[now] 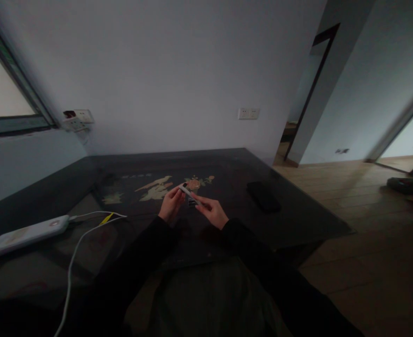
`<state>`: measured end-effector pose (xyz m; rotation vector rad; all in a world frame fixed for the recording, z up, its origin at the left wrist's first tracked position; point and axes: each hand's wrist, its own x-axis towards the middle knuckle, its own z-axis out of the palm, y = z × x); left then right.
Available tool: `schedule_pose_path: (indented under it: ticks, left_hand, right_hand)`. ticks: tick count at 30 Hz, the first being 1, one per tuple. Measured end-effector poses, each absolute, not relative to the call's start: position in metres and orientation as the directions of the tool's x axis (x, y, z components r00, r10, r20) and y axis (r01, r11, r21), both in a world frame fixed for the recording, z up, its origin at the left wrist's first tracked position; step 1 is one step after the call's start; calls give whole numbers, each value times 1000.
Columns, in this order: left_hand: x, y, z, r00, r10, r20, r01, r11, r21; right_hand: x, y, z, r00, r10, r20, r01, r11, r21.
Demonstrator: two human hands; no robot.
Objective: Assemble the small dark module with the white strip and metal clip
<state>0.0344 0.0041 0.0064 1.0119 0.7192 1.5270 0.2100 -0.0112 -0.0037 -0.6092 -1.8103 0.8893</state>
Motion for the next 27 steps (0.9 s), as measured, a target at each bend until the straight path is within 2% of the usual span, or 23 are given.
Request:
schedule_pose_path:
  ticks: [14,27]
  left_hand:
    - [33,13,-4,-46,976,215,-399,-215,891]
    - [34,7,6,-55,971,233,-432,-234,871]
  right_hand:
    - [213,10,-9,-312,763,567,43,607,-793]
    - [210,-1,-3,-418,742,525,-17,571,-821]
